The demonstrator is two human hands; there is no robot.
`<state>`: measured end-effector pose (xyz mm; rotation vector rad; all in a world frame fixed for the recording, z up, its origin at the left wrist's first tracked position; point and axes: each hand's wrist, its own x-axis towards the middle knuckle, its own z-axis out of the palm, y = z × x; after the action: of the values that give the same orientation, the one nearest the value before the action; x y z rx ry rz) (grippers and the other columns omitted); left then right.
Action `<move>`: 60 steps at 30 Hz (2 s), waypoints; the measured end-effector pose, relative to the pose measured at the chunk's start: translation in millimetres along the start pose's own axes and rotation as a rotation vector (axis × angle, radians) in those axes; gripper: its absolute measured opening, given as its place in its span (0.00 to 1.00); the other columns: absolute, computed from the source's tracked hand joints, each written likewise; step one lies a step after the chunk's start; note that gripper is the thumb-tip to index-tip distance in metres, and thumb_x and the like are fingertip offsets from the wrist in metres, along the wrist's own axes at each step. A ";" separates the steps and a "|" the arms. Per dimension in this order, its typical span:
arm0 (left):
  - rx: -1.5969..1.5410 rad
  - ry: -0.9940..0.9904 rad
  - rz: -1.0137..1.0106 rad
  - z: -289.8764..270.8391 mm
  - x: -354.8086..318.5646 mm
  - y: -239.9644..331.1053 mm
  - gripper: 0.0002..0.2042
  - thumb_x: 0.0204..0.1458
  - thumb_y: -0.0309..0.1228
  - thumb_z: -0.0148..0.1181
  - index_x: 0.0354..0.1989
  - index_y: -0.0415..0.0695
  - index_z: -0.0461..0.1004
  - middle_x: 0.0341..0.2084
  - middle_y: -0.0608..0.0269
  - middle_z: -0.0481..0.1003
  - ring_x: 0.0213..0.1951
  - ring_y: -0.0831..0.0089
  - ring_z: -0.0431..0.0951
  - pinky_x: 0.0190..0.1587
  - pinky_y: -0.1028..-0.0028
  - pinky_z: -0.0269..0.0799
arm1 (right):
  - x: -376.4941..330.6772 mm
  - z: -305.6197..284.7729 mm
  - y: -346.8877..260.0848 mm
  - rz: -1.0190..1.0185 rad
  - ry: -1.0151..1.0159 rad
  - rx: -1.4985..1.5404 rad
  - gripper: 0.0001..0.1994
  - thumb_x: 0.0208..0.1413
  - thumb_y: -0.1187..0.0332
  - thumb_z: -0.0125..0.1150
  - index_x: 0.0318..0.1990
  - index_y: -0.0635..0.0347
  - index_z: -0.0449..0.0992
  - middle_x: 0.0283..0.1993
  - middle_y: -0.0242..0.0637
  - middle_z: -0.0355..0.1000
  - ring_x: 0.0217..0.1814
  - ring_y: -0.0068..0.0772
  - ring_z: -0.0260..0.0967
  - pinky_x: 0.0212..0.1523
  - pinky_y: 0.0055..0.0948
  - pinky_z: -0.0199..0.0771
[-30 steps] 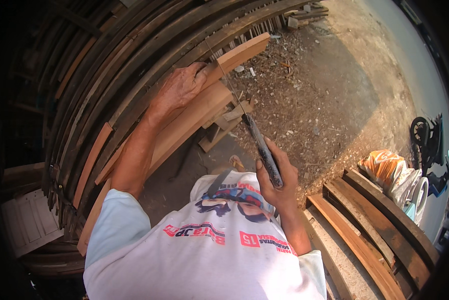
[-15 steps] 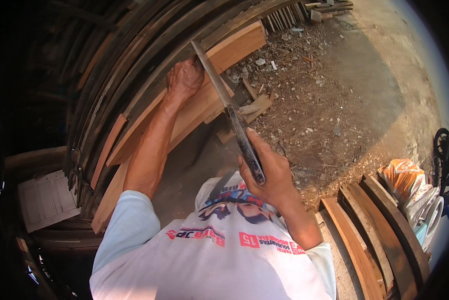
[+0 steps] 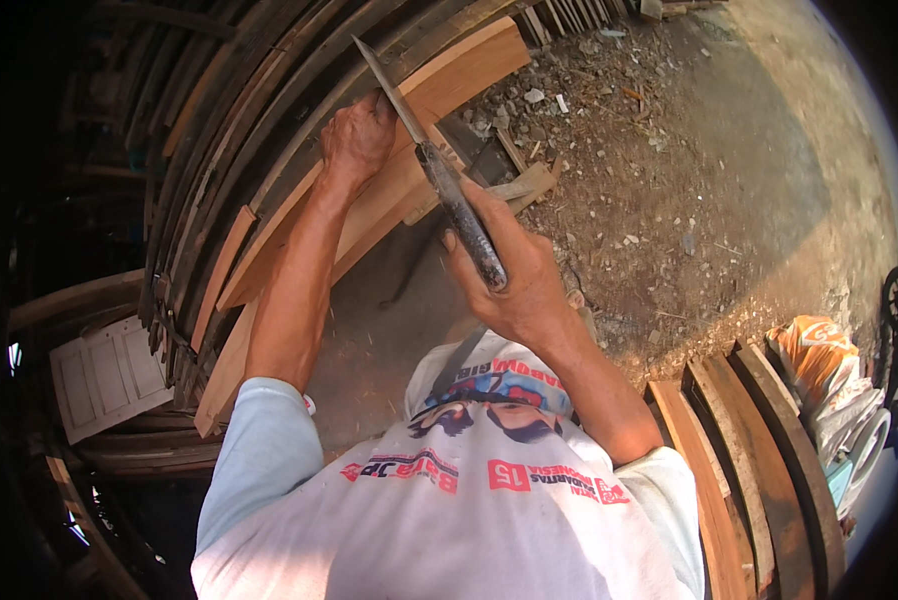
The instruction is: The person uses a hand saw to cut a wooden plank placed on a workbench. They hold the plank with one hand and saw with the other, completing the cut and separating the piece. The person then picks up the cut piece and briefly aligns it with another plank.
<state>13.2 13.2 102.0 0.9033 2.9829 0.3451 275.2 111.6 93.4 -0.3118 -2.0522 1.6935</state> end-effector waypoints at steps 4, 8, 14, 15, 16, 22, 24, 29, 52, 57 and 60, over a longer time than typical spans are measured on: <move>-0.025 0.019 0.019 2.0 -2.9 -0.9 0.23 0.68 0.48 0.44 0.51 0.45 0.81 0.39 0.35 0.82 0.48 0.33 0.81 0.52 0.44 0.75 | -20.0 -9.7 -3.7 -0.081 0.042 -0.024 0.27 0.59 0.78 0.66 0.67 0.68 0.70 0.39 0.48 0.81 0.36 0.33 0.85 0.38 0.28 0.80; 0.010 0.097 0.035 9.0 -6.5 2.9 0.21 0.67 0.46 0.46 0.45 0.44 0.83 0.36 0.39 0.83 0.44 0.37 0.84 0.50 0.45 0.78 | 15.4 10.2 5.0 -0.041 0.058 0.006 0.24 0.60 0.77 0.65 0.65 0.67 0.72 0.40 0.49 0.81 0.37 0.33 0.85 0.39 0.29 0.80; -0.029 0.097 0.058 4.9 3.3 -8.5 0.21 0.67 0.46 0.46 0.45 0.44 0.83 0.36 0.37 0.83 0.43 0.36 0.84 0.49 0.45 0.78 | -3.7 8.2 -15.7 -0.059 0.085 0.003 0.23 0.61 0.76 0.64 0.64 0.65 0.72 0.40 0.51 0.81 0.39 0.35 0.85 0.41 0.31 0.81; -0.022 0.096 0.058 6.7 2.9 -8.6 0.21 0.67 0.46 0.46 0.45 0.44 0.83 0.36 0.37 0.83 0.43 0.36 0.84 0.50 0.46 0.78 | -2.1 10.1 -13.2 -0.056 0.077 0.003 0.23 0.61 0.76 0.65 0.64 0.65 0.72 0.40 0.51 0.81 0.40 0.35 0.85 0.41 0.31 0.81; -0.012 0.085 0.064 6.2 3.5 -6.8 0.21 0.67 0.46 0.46 0.45 0.44 0.83 0.36 0.36 0.83 0.43 0.37 0.84 0.50 0.46 0.78 | 2.8 12.3 -10.6 -0.043 0.075 0.006 0.23 0.61 0.76 0.65 0.64 0.65 0.72 0.39 0.50 0.81 0.40 0.35 0.85 0.41 0.32 0.81; -0.007 0.096 0.074 5.8 4.3 -8.2 0.22 0.67 0.46 0.45 0.43 0.43 0.83 0.35 0.35 0.82 0.42 0.35 0.83 0.49 0.46 0.78 | 48.5 33.3 -8.0 -0.034 0.073 -0.025 0.23 0.61 0.76 0.65 0.64 0.63 0.72 0.39 0.51 0.81 0.40 0.40 0.85 0.40 0.34 0.81; -0.029 0.102 0.082 5.7 6.7 -13.7 0.22 0.67 0.46 0.45 0.43 0.43 0.83 0.35 0.35 0.82 0.42 0.35 0.83 0.48 0.46 0.78 | 7.0 18.3 -16.7 -0.025 0.085 -0.046 0.22 0.61 0.74 0.65 0.63 0.63 0.73 0.41 0.54 0.81 0.41 0.47 0.85 0.40 0.36 0.81; 0.001 0.098 0.087 10.5 7.6 -17.2 0.20 0.66 0.44 0.47 0.43 0.43 0.83 0.35 0.36 0.82 0.42 0.35 0.83 0.48 0.45 0.78 | -2.7 20.5 -7.6 -0.062 0.106 -0.058 0.22 0.61 0.74 0.66 0.63 0.63 0.72 0.42 0.54 0.80 0.41 0.49 0.85 0.41 0.37 0.81; 0.070 0.103 0.097 13.8 9.7 -13.7 0.23 0.69 0.48 0.42 0.45 0.45 0.81 0.35 0.38 0.83 0.42 0.35 0.83 0.48 0.43 0.77 | 6.0 -12.2 -40.0 0.013 0.001 -0.045 0.24 0.59 0.77 0.66 0.63 0.68 0.73 0.38 0.52 0.81 0.35 0.45 0.84 0.36 0.34 0.81; 0.027 0.153 0.107 16.7 1.7 -12.4 0.22 0.69 0.47 0.44 0.45 0.45 0.82 0.34 0.39 0.83 0.41 0.35 0.84 0.46 0.43 0.78 | -24.7 -17.5 -44.7 0.001 0.063 -0.053 0.23 0.58 0.78 0.65 0.62 0.66 0.74 0.39 0.46 0.82 0.36 0.39 0.85 0.37 0.34 0.81; 0.040 0.153 0.102 16.0 -3.0 -14.7 0.23 0.69 0.48 0.44 0.46 0.45 0.82 0.34 0.39 0.83 0.41 0.36 0.84 0.47 0.44 0.78 | -7.1 -8.6 -33.8 -0.007 0.041 -0.024 0.22 0.58 0.78 0.65 0.61 0.65 0.74 0.39 0.46 0.82 0.37 0.40 0.86 0.37 0.35 0.82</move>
<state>8.8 3.0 83.1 1.0834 3.0984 0.3741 289.3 108.6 125.9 -0.3435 -2.0436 1.6455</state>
